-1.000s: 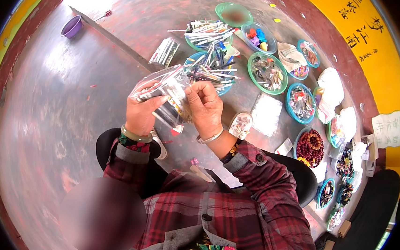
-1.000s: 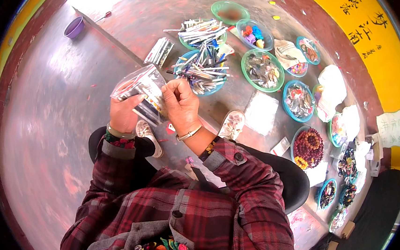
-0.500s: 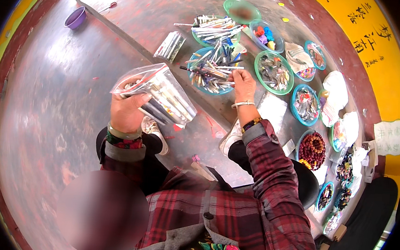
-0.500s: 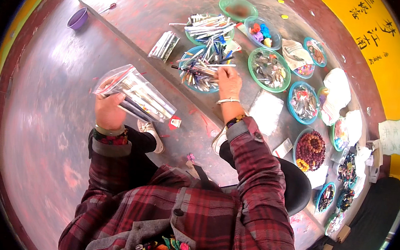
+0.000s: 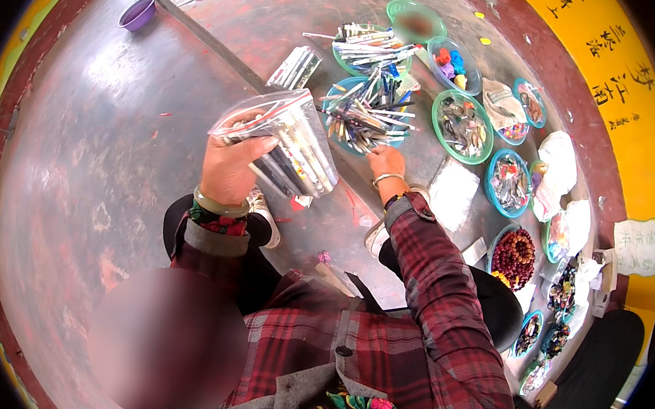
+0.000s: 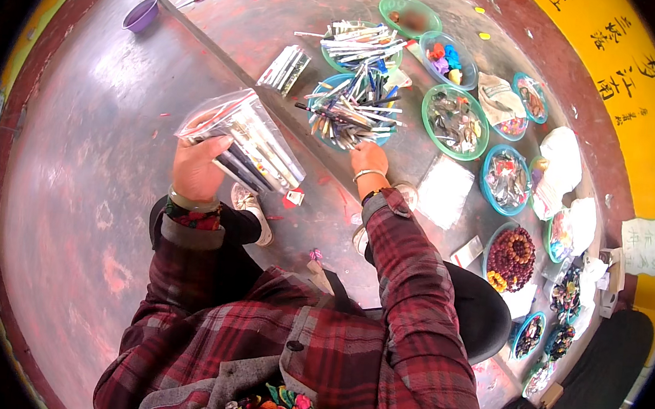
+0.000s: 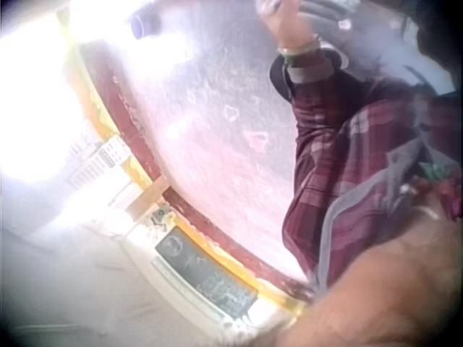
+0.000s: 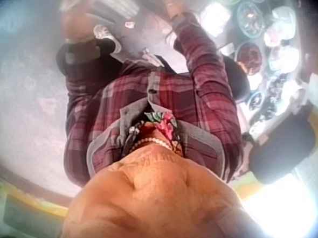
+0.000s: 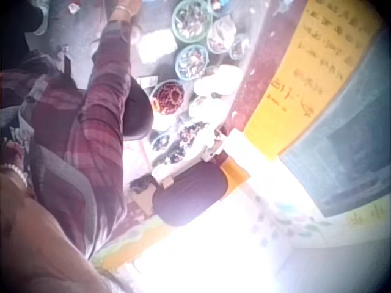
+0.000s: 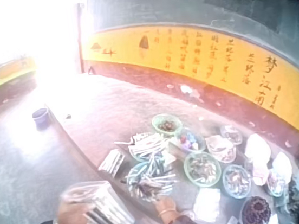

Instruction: The person sits on the floor and sorts pens from a clear plastic bag into a green plastic bowl. They repeatedly pick up individual pens, inspect them, and place them into the bowl.

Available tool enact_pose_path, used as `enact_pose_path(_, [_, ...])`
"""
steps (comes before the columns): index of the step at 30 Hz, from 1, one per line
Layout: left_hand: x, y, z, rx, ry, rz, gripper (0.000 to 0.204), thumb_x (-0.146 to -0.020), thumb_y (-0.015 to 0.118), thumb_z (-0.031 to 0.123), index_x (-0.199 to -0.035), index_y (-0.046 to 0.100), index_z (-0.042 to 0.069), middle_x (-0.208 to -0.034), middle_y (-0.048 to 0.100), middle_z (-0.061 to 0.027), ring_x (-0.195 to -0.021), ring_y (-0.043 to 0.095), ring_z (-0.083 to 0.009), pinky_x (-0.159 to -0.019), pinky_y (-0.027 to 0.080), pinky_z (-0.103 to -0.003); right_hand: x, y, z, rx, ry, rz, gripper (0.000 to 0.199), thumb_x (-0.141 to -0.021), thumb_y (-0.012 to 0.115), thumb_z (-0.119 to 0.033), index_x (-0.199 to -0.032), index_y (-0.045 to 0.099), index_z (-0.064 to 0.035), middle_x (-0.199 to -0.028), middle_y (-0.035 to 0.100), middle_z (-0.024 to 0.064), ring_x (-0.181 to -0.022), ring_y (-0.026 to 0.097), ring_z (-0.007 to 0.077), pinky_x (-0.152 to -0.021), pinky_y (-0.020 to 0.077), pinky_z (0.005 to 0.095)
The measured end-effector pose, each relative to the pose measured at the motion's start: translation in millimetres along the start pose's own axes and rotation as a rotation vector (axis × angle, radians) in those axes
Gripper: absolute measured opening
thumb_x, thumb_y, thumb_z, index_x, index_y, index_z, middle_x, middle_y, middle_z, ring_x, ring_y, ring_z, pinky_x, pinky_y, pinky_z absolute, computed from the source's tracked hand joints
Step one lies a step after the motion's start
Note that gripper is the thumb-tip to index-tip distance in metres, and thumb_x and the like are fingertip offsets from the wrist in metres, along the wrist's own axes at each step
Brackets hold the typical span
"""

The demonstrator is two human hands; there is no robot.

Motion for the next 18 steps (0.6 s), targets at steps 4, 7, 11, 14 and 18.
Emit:
enact_pose_path(4, [1, 1, -1, -0.031, 0.004, 0.008, 0.033, -0.071, 0.062, -0.007, -0.104, 0.057, -0.004, -0.096, 0.063, -0.0103, -0.088, 0.06, -0.0165, -0.081, 0.046, -0.029, 10, -13, 7, -0.076, -0.058, 0.099, 0.023, -0.073, 0.061, -0.031, -0.082, 0.069, -0.011, -0.083, 0.065, 0.014, -0.08, 0.063, 0.0313, -0.073, 0.0482, 0.0389])
enact_pose_path(7, [1, 3, -1, -0.043, -0.002, -0.01, 0.032, -0.071, 0.062, -0.007, -0.103, 0.058, -0.004, -0.096, 0.063, -0.01, -0.088, 0.06, -0.0161, -0.081, 0.046, -0.028, 23, -29, 18, -0.277, -0.011, 0.233, 0.021, -0.076, 0.061, -0.026, -0.083, 0.068, -0.0077, -0.081, 0.066, 0.0135, -0.075, 0.065, 0.0274, -0.068, 0.0497, 0.035])
enact_pose_path(11, [2, 7, -5, -0.035, -0.022, -0.017, 0.032, -0.071, 0.062, -0.007, -0.102, 0.058, -0.005, -0.095, 0.063, -0.0096, -0.087, 0.06, -0.0154, -0.079, 0.047, -0.028, 25, -40, 47, -0.936, 0.177, 0.309, 0.02, -0.083, 0.06, -0.018, -0.091, 0.065, -0.0005, -0.079, 0.065, 0.008, -0.067, 0.064, 0.0156, -0.055, 0.0481, 0.0234])
enact_pose_path(14, [3, 2, -9, -0.076, -0.048, -0.018, 0.031, -0.071, 0.064, -0.006, -0.102, 0.058, -0.005, -0.095, 0.063, -0.0094, -0.087, 0.06, -0.0149, -0.078, 0.047, -0.027, 30, -57, 49, -1.187, 0.267, 0.339, 0.019, -0.087, 0.057, -0.014, -0.101, 0.057, -0.0009, -0.086, 0.064, 0.0077, -0.072, 0.065, 0.0174, -0.055, 0.049, 0.0225])
enact_pose_path(18, [1, 3, -14, -0.079, -0.047, -0.043, 0.03, -0.072, 0.065, -0.005, -0.102, 0.058, -0.004, -0.095, 0.063, -0.0088, -0.086, 0.06, -0.0147, -0.079, 0.048, -0.028, 24, -80, 55, -1.44, 0.205, 0.394, 0.017, -0.088, 0.056, -0.013, -0.101, 0.055, -0.003, -0.089, 0.063, 0.0064, -0.074, 0.065, 0.018, -0.055, 0.0484, 0.0244])
Point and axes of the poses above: each hand's wrist, its own x-axis away from the middle knuckle, its own y-axis out of the palm, z = x × y, the point moved 5 cm from there along -x, towards the middle knuckle
